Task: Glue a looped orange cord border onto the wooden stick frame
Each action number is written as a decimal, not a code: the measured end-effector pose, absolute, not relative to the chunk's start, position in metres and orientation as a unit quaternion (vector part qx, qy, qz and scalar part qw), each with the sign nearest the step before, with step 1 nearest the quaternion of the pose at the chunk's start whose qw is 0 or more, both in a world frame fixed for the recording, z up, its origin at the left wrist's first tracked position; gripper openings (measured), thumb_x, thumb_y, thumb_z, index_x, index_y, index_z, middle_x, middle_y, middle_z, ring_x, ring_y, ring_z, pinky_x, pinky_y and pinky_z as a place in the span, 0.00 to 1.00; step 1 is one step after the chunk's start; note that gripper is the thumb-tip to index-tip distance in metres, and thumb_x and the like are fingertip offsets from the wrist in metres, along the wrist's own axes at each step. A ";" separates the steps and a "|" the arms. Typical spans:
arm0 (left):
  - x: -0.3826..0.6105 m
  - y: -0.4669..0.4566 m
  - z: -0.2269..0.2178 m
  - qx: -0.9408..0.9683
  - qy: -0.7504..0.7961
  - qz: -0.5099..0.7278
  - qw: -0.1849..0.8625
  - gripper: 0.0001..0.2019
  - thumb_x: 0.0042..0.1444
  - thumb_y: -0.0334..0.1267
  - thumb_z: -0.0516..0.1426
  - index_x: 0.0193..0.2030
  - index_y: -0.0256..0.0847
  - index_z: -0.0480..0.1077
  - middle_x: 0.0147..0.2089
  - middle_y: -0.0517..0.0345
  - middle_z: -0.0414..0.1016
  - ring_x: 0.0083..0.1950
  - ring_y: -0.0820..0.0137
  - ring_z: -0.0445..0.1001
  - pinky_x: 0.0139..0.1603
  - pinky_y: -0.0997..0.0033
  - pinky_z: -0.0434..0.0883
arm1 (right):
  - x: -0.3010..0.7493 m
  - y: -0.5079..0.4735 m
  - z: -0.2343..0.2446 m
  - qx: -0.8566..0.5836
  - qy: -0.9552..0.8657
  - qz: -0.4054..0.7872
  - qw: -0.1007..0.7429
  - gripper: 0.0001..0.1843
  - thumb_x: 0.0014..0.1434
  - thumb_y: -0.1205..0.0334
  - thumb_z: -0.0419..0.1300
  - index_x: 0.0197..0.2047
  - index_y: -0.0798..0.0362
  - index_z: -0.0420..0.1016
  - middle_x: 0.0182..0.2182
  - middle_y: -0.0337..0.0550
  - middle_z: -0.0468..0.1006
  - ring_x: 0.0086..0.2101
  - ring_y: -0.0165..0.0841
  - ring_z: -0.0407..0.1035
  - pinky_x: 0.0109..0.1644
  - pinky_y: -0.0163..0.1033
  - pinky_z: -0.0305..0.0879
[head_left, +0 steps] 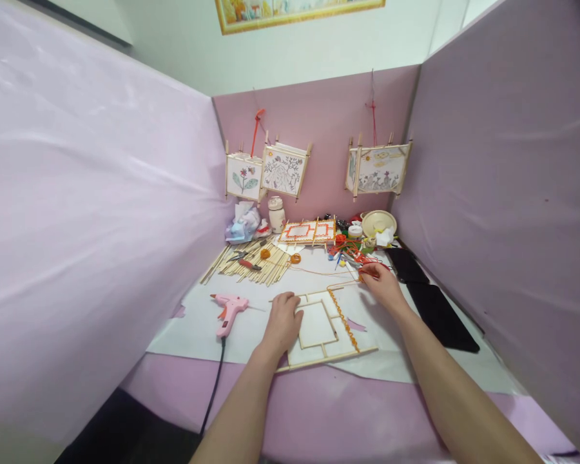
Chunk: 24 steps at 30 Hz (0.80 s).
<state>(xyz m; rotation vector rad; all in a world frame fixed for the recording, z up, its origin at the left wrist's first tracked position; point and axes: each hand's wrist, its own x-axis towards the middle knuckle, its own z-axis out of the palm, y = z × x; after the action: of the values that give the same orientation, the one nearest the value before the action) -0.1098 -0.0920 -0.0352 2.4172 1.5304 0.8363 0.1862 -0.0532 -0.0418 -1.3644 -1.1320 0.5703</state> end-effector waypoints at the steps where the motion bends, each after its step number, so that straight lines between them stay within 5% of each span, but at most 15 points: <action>1: -0.110 -0.092 -0.035 0.808 0.513 0.279 0.081 0.13 0.58 0.28 0.54 0.50 0.35 0.71 0.56 0.43 0.67 0.61 0.58 0.62 0.64 0.54 0.61 | 0.186 -0.054 -0.040 -0.591 -0.500 0.226 0.592 0.10 0.46 0.63 0.62 0.35 0.50 0.75 0.36 0.42 0.78 0.39 0.35 0.71 0.44 0.41 0.68; 14: -0.109 -0.092 -0.035 0.808 0.514 0.276 0.085 0.14 0.57 0.28 0.54 0.50 0.38 0.71 0.56 0.45 0.67 0.60 0.59 0.62 0.64 0.53 0.61 | 0.159 0.000 0.091 -0.422 -0.576 0.354 0.604 0.10 0.46 0.60 0.63 0.34 0.51 0.78 0.35 0.41 0.80 0.38 0.32 0.72 0.46 0.38 0.67; 24: -0.108 -0.097 -0.030 0.803 0.525 0.266 0.100 0.14 0.58 0.29 0.53 0.50 0.37 0.71 0.57 0.45 0.66 0.61 0.59 0.61 0.64 0.57 0.61 | 0.129 0.021 0.097 -0.350 -0.540 0.439 0.627 0.10 0.44 0.64 0.65 0.34 0.52 0.77 0.34 0.40 0.81 0.40 0.31 0.73 0.48 0.37 0.69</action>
<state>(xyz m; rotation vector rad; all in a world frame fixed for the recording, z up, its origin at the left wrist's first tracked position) -0.1085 -0.0972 -0.0301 2.3733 1.5515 0.7856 0.1288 0.0206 0.0974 -0.8032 -1.2369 1.0054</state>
